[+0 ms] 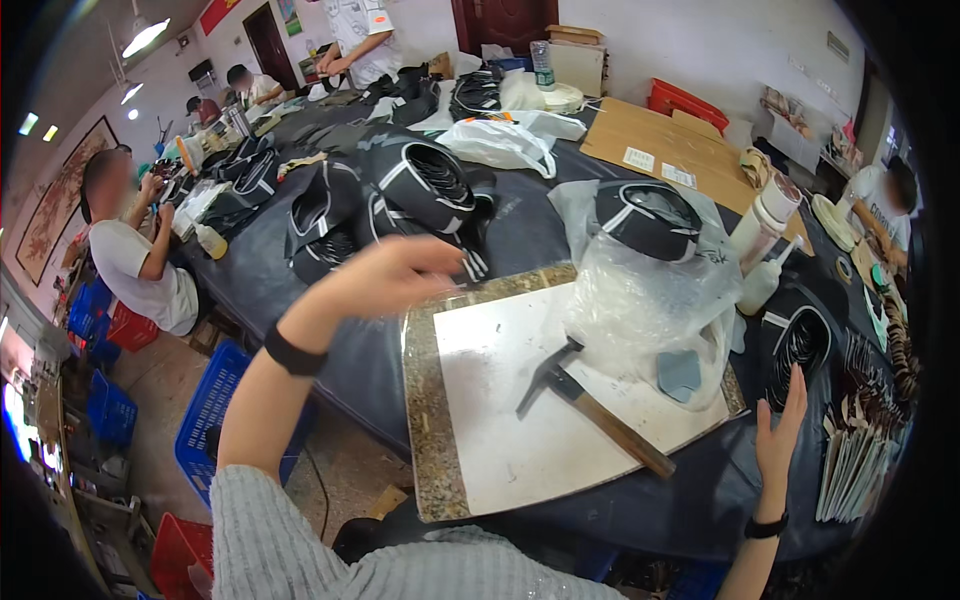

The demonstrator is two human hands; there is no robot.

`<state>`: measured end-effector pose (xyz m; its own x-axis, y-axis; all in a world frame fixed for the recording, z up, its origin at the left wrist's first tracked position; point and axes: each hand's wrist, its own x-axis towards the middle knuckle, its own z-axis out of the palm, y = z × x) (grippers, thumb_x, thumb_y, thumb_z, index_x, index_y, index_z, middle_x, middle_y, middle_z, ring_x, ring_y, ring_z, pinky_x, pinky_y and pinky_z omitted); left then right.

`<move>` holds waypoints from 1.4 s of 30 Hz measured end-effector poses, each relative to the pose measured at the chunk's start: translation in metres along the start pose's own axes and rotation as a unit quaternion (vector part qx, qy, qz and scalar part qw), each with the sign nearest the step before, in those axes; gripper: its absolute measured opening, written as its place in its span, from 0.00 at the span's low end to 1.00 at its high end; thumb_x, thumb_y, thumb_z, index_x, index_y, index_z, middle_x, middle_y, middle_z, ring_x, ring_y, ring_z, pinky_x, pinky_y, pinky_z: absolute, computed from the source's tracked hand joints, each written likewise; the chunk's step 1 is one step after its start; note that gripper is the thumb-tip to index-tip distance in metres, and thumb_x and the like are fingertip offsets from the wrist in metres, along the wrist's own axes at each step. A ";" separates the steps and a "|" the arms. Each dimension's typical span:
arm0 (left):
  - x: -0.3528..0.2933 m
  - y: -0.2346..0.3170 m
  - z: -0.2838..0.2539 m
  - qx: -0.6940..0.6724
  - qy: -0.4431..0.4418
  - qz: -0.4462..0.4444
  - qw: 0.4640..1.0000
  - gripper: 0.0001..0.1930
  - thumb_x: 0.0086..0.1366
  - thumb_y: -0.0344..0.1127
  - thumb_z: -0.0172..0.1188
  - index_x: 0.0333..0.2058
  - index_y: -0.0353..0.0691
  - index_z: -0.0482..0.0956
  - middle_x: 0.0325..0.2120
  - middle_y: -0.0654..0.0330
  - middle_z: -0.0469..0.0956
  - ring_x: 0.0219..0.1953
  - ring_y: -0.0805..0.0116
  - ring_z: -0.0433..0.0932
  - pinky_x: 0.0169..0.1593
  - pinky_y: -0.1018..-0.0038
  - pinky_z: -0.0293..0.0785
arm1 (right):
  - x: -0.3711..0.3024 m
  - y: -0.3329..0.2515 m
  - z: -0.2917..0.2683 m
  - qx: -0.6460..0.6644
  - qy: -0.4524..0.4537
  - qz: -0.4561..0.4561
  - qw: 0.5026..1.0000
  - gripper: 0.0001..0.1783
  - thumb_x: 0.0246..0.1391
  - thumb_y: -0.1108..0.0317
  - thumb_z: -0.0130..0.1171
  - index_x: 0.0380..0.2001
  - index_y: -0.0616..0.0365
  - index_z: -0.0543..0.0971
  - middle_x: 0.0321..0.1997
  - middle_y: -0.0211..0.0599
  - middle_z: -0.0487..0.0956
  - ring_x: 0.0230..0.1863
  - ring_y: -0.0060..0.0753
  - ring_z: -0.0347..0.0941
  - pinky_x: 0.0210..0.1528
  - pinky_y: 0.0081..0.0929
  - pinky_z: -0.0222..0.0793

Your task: Hammering and shaping shoe upper components on a stone block at a workshop table.

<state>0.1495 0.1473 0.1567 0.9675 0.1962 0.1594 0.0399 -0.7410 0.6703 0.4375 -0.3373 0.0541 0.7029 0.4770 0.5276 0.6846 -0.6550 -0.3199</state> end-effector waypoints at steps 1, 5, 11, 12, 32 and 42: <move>-0.014 -0.031 -0.025 -0.021 0.107 -0.042 0.993 0.15 0.64 0.35 0.60 0.47 0.34 0.77 0.36 0.57 0.82 0.37 0.70 0.80 0.42 0.75 0.76 | 0.000 -0.012 0.003 0.027 -0.015 -0.004 1.000 0.35 0.57 0.66 0.54 0.66 0.60 0.57 0.69 0.49 0.58 0.69 0.52 0.52 0.69 0.41 0.46; -0.017 -0.170 -0.112 -0.075 0.501 -0.229 0.831 0.24 0.58 0.49 0.65 0.39 0.29 0.79 0.32 0.54 0.81 0.33 0.69 0.79 0.38 0.74 0.74 | 0.003 -0.052 -0.005 0.102 -0.063 -0.005 0.993 0.35 0.57 0.68 0.53 0.66 0.61 0.57 0.69 0.49 0.58 0.69 0.50 0.53 0.68 0.39 0.48; 0.064 -0.178 -0.106 0.162 0.476 -0.245 0.829 0.25 0.52 0.54 0.63 0.30 0.31 0.78 0.29 0.44 0.79 0.34 0.51 0.79 0.42 0.63 0.72 | 0.024 -0.136 -0.004 0.155 -0.101 -0.040 0.982 0.35 0.53 0.70 0.57 0.64 0.60 0.61 0.66 0.49 0.61 0.66 0.48 0.58 0.64 0.38 0.56; 0.067 -0.160 -0.105 0.172 0.471 -0.240 0.832 0.21 0.53 0.50 0.62 0.27 0.32 0.76 0.25 0.45 0.78 0.30 0.52 0.78 0.39 0.63 0.71 | 0.023 -0.151 -0.006 0.166 -0.114 -0.040 0.979 0.35 0.52 0.70 0.57 0.64 0.60 0.61 0.66 0.49 0.61 0.66 0.47 0.58 0.63 0.38 0.57; -0.084 0.036 0.052 -0.227 0.118 0.099 0.962 0.08 0.54 0.22 0.62 0.34 0.34 0.76 0.25 0.59 0.76 0.28 0.67 0.77 0.34 0.78 0.71 | -0.030 -0.364 0.064 0.810 -0.159 0.234 0.514 0.14 0.56 0.70 0.63 0.45 0.60 0.77 0.42 0.31 0.81 0.42 0.23 0.76 0.48 0.24 0.72; -0.086 0.055 0.057 0.125 0.106 0.259 0.952 0.10 0.47 0.23 0.64 0.30 0.37 0.75 0.20 0.58 0.72 0.23 0.59 0.74 0.27 0.71 0.70 | -0.054 -0.340 0.050 0.749 -0.157 0.150 0.626 0.15 0.53 0.70 0.65 0.43 0.63 0.77 0.41 0.33 0.81 0.41 0.22 0.76 0.45 0.24 0.73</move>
<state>0.0828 0.0531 0.1388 0.8026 -0.1322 0.5817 -0.3460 -0.8975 0.2734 0.1770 -0.1108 0.0948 0.6849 0.7104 0.1618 -0.2397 0.4295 -0.8707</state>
